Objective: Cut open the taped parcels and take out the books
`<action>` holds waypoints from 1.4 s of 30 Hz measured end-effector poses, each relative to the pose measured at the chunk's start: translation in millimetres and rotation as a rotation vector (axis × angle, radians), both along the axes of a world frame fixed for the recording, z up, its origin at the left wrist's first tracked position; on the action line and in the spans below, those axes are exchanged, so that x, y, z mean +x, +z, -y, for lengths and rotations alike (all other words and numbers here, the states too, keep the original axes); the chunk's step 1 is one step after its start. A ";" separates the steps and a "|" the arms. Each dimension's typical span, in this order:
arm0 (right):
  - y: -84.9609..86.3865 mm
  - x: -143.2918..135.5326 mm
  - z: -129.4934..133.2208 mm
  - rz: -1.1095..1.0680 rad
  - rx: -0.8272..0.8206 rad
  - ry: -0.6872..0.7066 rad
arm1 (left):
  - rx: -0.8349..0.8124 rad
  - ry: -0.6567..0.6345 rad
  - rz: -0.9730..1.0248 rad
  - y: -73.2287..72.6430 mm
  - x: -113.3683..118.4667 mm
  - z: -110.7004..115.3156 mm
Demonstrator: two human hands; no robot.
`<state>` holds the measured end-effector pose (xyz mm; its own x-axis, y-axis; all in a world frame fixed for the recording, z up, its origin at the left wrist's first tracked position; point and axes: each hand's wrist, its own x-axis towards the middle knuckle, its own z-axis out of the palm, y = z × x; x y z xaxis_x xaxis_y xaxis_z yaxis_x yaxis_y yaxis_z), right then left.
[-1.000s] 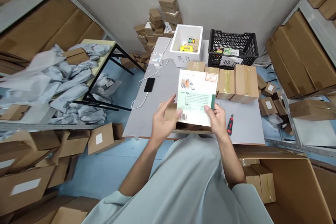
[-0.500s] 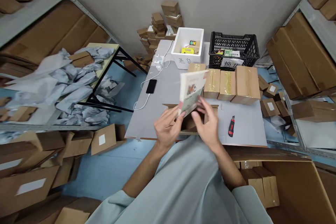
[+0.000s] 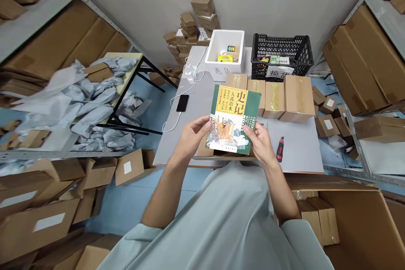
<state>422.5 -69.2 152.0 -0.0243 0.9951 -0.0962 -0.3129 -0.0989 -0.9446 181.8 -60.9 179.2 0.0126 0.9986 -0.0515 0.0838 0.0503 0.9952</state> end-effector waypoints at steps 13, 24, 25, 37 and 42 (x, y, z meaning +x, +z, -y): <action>1.5 28.7 -18.4 0.294 0.493 -0.001 | 0.606 0.036 -0.495 2.2 -12.4 -12.3; -7.3 19.6 -18.8 0.329 0.357 -0.159 | 0.719 0.027 -0.386 -7.5 -20.0 -22.2; -7.1 18.8 -19.1 0.345 0.342 -0.176 | 0.686 0.004 -0.359 -8.5 -19.5 -23.8; 21.0 29.8 -47.9 0.274 0.074 0.037 | 0.278 0.096 -0.101 2.4 -1.8 -65.0; 17.0 27.7 -79.1 0.193 -0.109 0.111 | 0.155 0.101 -0.059 4.0 4.3 -90.0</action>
